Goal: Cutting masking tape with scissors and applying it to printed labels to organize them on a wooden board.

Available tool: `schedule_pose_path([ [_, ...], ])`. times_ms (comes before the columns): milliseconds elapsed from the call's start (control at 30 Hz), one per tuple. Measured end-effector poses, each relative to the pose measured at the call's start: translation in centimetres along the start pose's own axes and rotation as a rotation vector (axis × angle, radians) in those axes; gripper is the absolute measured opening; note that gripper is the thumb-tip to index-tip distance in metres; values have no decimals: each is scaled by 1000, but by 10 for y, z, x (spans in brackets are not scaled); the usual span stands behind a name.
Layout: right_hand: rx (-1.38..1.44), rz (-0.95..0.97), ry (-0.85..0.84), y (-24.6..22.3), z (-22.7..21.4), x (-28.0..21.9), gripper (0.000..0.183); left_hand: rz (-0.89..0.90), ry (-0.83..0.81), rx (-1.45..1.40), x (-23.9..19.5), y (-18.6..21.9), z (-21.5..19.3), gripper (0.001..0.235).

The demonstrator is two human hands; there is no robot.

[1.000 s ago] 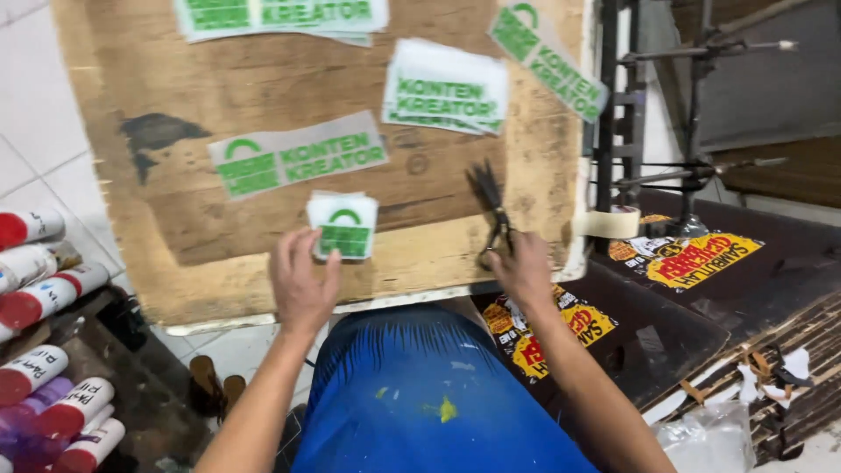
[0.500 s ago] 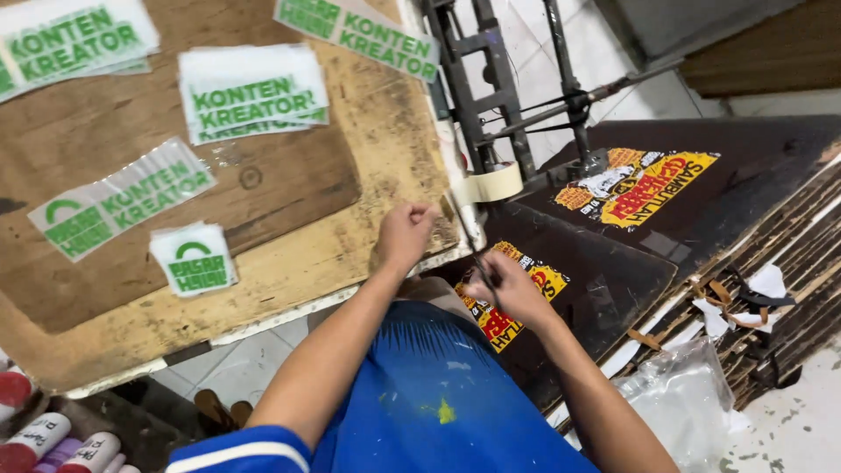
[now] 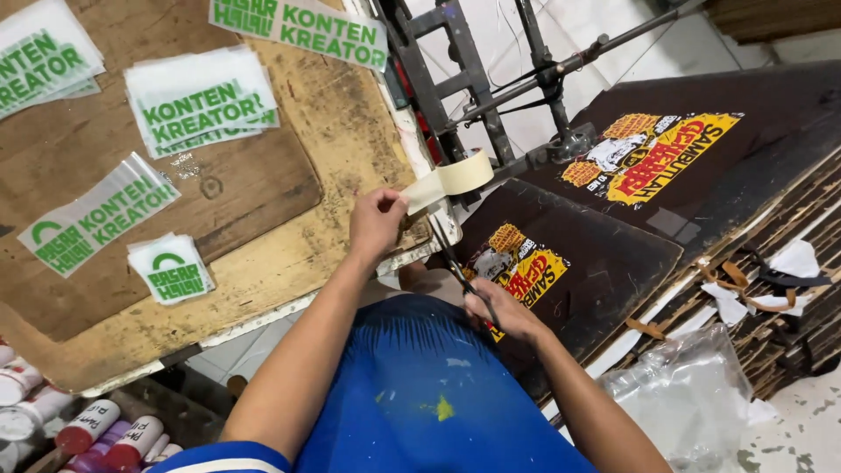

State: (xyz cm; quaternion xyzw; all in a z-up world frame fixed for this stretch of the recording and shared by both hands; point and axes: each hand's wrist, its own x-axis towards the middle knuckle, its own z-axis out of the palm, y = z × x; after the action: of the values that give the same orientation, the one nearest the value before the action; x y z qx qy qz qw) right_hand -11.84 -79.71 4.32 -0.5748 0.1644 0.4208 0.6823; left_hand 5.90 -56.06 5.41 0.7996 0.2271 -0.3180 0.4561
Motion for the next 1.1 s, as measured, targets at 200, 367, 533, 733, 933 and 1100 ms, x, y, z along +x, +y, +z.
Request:
schedule_pose_path([
  [200, 28, -20, -10, -13, 12, 23, 39, -89, -129, -377, 1, 1, -4, 27],
  [367, -17, -48, -45, -52, 23, 31, 43, -137, -59, -411, 7, -4, 0, 33],
  [533, -2, -74, -39, -74, 31, 39, 45, -168, -38, -419, -5, 10, -3, 26],
  [733, 73, -77, -4, -66, 29, 53, 44, -169, -34, -432, 4, 0, 2, 20],
  [933, 97, -61, 25, -65, 29, 55, 46, -180, -39, -429, 10, -6, 5, 20],
  [1100, 65, -82, 27, -74, 30, 54, 48, -180, -54, -437, 11, -5, 4, 21],
])
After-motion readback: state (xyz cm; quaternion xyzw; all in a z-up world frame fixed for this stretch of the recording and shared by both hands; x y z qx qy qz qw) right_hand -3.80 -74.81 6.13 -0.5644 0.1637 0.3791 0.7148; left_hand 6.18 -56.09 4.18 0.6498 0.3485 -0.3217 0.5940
